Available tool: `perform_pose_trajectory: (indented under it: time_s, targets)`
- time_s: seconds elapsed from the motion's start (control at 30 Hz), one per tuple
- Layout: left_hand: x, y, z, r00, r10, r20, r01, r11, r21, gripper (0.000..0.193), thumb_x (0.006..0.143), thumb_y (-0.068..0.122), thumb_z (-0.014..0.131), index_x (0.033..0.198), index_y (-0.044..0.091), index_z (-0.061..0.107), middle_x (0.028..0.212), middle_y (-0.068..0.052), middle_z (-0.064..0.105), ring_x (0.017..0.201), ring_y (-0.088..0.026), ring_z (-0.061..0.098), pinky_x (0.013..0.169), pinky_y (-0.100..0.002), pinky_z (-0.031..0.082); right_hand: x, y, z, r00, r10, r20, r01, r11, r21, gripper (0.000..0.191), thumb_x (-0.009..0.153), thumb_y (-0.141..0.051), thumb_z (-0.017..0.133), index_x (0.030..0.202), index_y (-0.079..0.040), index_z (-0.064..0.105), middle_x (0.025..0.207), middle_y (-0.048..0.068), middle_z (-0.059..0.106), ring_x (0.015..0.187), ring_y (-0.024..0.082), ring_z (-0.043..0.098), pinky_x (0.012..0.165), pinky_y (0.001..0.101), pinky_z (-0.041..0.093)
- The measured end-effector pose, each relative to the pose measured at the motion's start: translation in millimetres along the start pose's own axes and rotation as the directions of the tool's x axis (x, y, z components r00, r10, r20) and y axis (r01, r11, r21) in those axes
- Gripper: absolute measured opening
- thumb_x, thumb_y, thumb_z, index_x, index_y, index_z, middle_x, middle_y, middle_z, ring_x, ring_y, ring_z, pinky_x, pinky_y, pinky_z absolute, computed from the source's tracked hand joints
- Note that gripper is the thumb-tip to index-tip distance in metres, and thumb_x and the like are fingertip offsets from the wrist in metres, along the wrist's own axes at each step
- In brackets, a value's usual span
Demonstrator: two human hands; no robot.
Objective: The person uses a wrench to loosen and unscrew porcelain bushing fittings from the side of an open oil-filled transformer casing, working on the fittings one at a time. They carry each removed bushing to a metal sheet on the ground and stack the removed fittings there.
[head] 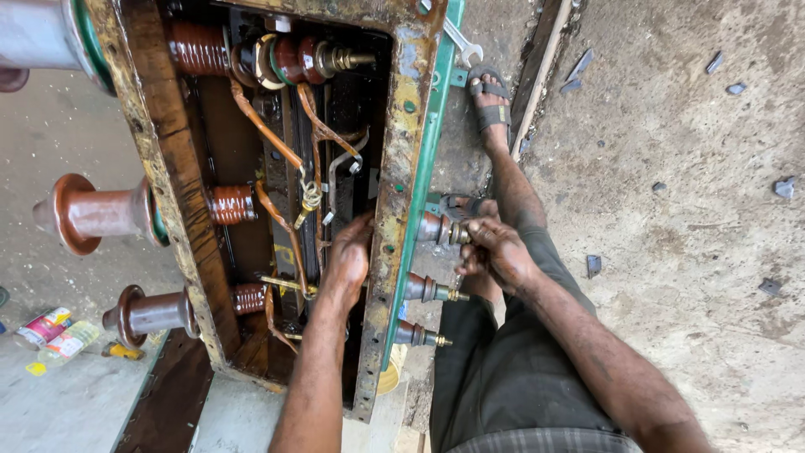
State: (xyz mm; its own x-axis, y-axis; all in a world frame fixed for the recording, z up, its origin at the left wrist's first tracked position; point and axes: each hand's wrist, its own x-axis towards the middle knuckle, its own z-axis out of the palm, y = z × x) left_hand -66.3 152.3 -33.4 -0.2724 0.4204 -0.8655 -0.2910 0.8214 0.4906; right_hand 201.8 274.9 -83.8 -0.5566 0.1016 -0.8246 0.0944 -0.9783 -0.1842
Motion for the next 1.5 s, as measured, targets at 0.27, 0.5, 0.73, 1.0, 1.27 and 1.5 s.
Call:
perform_pose_trajectory:
  time_s: [0.27,0.5,0.73,1.0,1.27,1.5]
  targets:
    - [15,66,-1,0.943,-0.320,0.093,0.276,0.907,0.319,0.061,0.091,-0.003,0.045,0.151,0.010,0.047,0.153,-0.018,0.049,0.137,-0.029,0.055,0.114,-0.044,0.048,-2,1,-2,0.995,0.055,-0.078,-0.046,0.993,0.108,0.027,0.107,-0.017,0.048,0.131,-0.009,0.058,0.127,0.018,0.051,0.112,0.027,0.056,0.090,0.0457,0.057]
    - [22,77,-6,0.946,-0.289,0.150,0.218,0.904,0.368,0.063,0.089,-0.003,0.045,0.151,0.009,0.048,0.145,-0.019,0.060,0.133,-0.029,0.062,0.115,-0.044,0.046,-2,4,-7,0.944,-0.297,0.145,0.296,0.955,0.025,0.024,0.095,0.006,0.060,0.119,0.004,0.057,0.141,0.006,0.051,0.125,0.018,0.061,0.105,0.0394,0.056]
    - [18,68,-6,0.950,-0.255,0.178,0.186,0.924,0.335,0.053,0.098,0.011,0.044,0.151,0.014,0.050,0.151,-0.014,0.056,0.136,-0.027,0.056,0.115,-0.046,0.043,-5,1,-1,0.997,-0.074,0.022,0.072,0.995,0.067,0.030,0.107,-0.008,0.054,0.135,0.002,0.061,0.119,0.024,0.059,0.098,0.031,0.070,0.087,0.0449,0.059]
    - [20,67,6,0.943,-0.238,0.233,0.188,0.958,0.217,0.048,0.097,0.017,0.055,0.144,0.009,0.057,0.142,-0.019,0.064,0.130,-0.030,0.062,0.112,-0.048,0.048,0,5,-7,0.992,0.125,-0.028,-0.117,0.973,0.200,0.033,0.114,-0.025,0.054,0.140,-0.007,0.063,0.121,0.022,0.050,0.090,0.033,0.060,0.090,0.0577,0.057]
    - [24,62,3,0.950,-0.164,0.267,0.114,0.975,0.193,0.052,0.091,0.006,0.053,0.142,0.006,0.060,0.139,-0.019,0.067,0.128,-0.029,0.065,0.111,-0.045,0.048,-2,1,-9,0.995,-0.094,0.025,0.091,0.991,0.095,0.026,0.103,-0.009,0.057,0.128,-0.004,0.060,0.138,0.009,0.052,0.110,0.026,0.065,0.095,0.0462,0.059]
    - [23,67,4,0.948,-0.216,0.233,0.142,0.945,0.296,0.045,0.095,0.014,0.057,0.138,0.006,0.063,0.134,-0.018,0.070,0.123,-0.029,0.068,0.108,-0.045,0.051,-3,1,-5,0.965,-0.239,0.107,0.237,0.971,0.030,0.018,0.096,-0.004,0.061,0.113,0.003,0.057,0.137,0.011,0.051,0.120,0.023,0.060,0.100,0.0484,0.055]
